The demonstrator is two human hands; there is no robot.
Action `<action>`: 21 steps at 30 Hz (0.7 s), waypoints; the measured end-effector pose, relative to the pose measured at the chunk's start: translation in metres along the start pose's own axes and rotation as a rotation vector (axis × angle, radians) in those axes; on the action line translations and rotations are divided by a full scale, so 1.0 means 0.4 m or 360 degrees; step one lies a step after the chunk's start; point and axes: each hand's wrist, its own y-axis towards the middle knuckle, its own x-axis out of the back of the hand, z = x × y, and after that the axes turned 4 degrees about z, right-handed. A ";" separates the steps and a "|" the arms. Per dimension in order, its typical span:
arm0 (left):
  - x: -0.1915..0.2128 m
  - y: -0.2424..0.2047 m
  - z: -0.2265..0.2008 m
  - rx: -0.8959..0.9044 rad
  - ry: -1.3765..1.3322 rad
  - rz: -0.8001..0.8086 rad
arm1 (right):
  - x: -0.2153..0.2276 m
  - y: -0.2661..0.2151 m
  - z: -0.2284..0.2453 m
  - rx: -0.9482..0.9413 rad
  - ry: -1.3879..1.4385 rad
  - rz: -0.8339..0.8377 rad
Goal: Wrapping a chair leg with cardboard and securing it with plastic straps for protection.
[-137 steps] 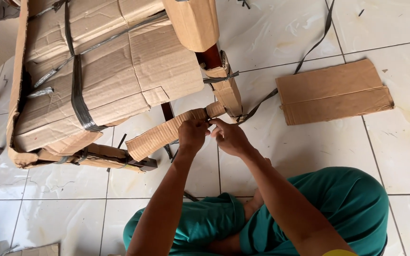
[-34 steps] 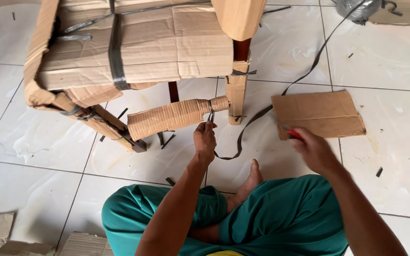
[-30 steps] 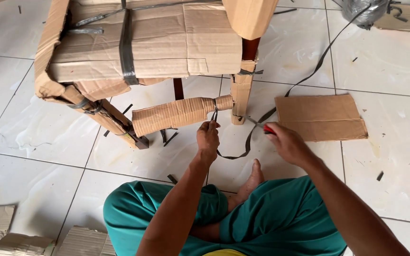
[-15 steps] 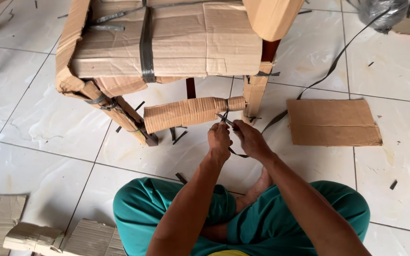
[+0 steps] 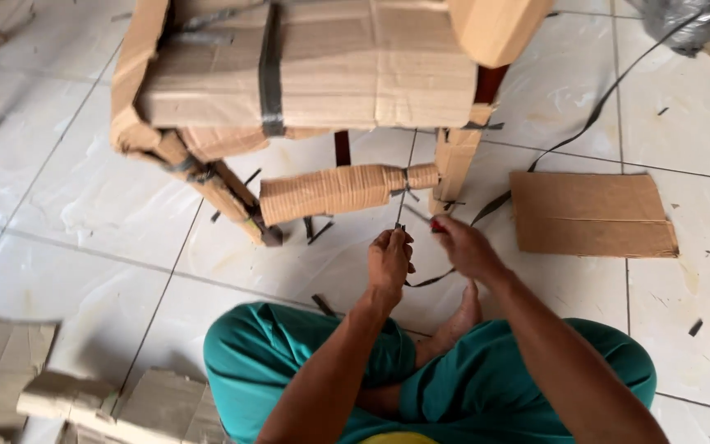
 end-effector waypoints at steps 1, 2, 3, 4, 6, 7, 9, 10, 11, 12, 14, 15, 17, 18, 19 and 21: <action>0.030 -0.007 0.003 -0.0055 0.0213 0.0080 | 0.031 -0.011 0.032 -0.0036 -0.0087 0.0015; 0.058 -0.015 0.005 -0.0109 0.0426 0.0160 | 0.065 -0.022 0.064 -0.0071 -0.0174 0.0029; 0.098 -0.025 0.010 -0.0110 0.0423 0.0158 | 0.074 -0.035 0.069 -0.0068 -0.0176 0.0031; 0.138 -0.036 0.015 -0.0606 0.0892 0.0018 | 0.085 -0.048 0.075 -0.0137 -0.0077 0.0091; 0.196 -0.010 -0.024 -0.1129 0.1338 -0.0124 | 0.094 -0.052 0.053 -0.0199 0.0005 0.0127; 0.225 0.008 -0.053 -0.1481 0.1702 -0.0283 | 0.079 -0.057 0.026 -0.0263 0.0087 0.0177; 0.272 0.050 -0.125 -0.1813 0.2060 -0.0450 | 0.034 -0.053 -0.019 -0.0337 0.0167 0.0239; 0.290 0.073 -0.169 -0.1983 0.2368 -0.0494 | 0.005 -0.044 -0.033 -0.0383 0.0295 0.0254; 0.307 0.105 -0.227 -0.2164 0.2678 -0.0551 | -0.019 -0.019 -0.042 -0.0409 0.0420 0.0261; 0.333 0.146 -0.232 -0.2161 0.2676 -0.0566 | -0.035 -0.016 -0.031 -0.0401 0.0413 0.0267; 0.379 0.242 -0.260 -0.2107 0.3044 -0.0435 | -0.063 0.007 -0.005 -0.0454 0.0281 0.0291; 0.413 0.307 -0.250 -0.2107 0.3043 -0.0441 | -0.068 0.012 -0.006 -0.0450 0.0279 0.0292; 0.482 0.440 -0.219 -0.1954 0.3401 -0.0291 | -0.081 0.023 -0.015 -0.0516 -0.0078 0.0255; 0.475 0.422 -0.232 -0.1944 0.3395 -0.0290 | -0.087 0.030 -0.040 -0.0520 -0.0085 0.0263; 0.466 0.403 -0.241 -0.2184 0.3329 -0.0365 | -0.095 0.032 -0.067 -0.0558 -0.0151 0.0243; 0.456 0.383 -0.248 -0.2405 0.3247 -0.0432 | -0.105 0.033 -0.099 -0.0607 -0.0220 0.0235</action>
